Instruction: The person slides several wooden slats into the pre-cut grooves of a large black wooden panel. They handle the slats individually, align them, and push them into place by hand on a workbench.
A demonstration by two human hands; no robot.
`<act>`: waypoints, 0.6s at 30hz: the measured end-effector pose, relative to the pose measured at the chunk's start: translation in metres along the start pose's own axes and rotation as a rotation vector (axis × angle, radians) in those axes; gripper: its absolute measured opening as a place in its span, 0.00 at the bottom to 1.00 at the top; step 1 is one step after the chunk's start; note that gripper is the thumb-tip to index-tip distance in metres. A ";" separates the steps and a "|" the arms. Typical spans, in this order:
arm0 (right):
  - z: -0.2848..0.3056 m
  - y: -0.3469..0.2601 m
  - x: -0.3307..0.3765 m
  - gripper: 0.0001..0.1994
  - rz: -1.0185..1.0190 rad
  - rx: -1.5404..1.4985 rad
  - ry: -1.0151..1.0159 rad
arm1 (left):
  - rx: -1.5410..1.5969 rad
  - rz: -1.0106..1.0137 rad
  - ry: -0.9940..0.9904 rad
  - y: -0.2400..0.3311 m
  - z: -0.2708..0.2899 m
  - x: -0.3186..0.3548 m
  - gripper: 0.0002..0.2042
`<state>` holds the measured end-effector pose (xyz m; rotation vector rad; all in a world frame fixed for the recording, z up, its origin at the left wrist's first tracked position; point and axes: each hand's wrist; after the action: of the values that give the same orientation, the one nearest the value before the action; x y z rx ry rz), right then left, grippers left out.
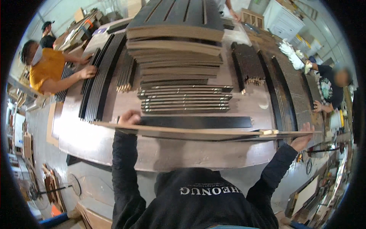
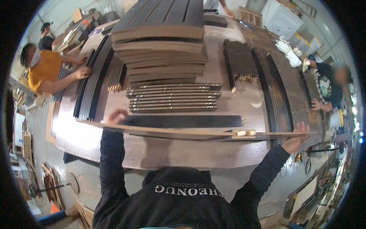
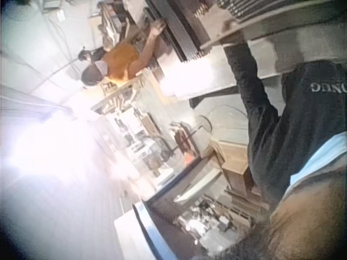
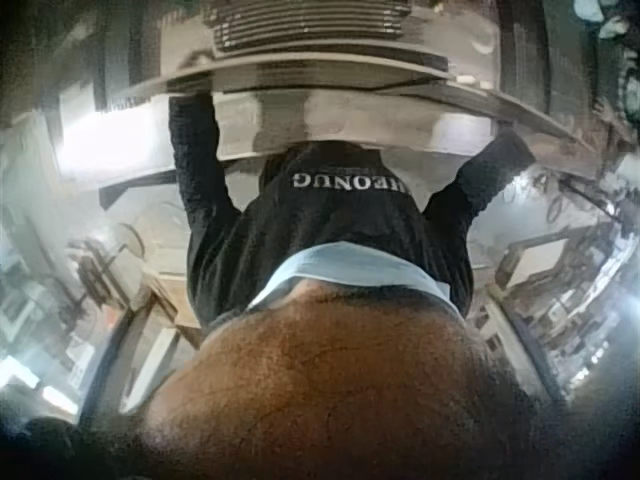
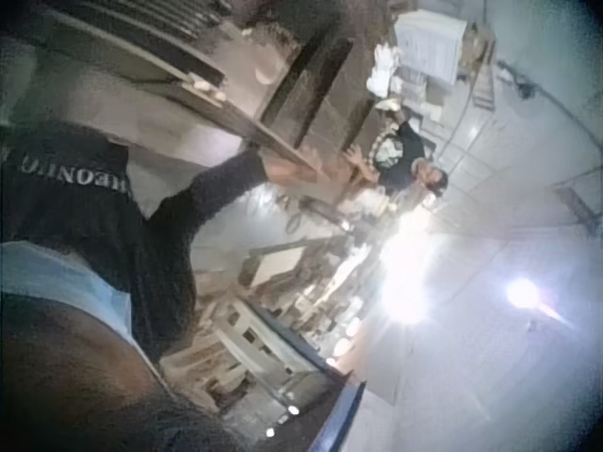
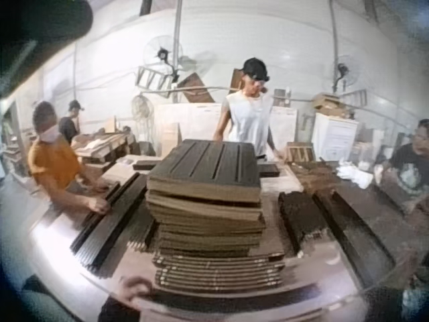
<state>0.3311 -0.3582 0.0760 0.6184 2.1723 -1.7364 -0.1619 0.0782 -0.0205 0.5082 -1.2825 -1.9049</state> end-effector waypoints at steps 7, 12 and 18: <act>0.032 0.024 -0.004 0.33 0.012 -0.191 -0.046 | -1.096 -0.147 0.055 -0.021 -0.003 -0.006 0.31; 0.044 0.030 -0.006 0.33 0.043 -0.143 -0.056 | -1.171 -0.053 -0.160 -0.021 0.007 -0.023 0.26; 0.001 -0.030 0.006 0.29 0.279 0.000 0.050 | -1.455 -0.196 -0.132 0.045 0.026 -0.024 0.25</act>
<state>0.3108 -0.3634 0.0989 0.9246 2.0041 -1.5896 -0.1475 0.1037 0.0287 -0.2831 0.3094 -2.4545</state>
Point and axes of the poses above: each hand's wrist, its own x-axis away from the middle knuckle, its own z-axis out of the back of the hand, y = z × x, and after that the axes turned 7 degrees about -x, right-handed
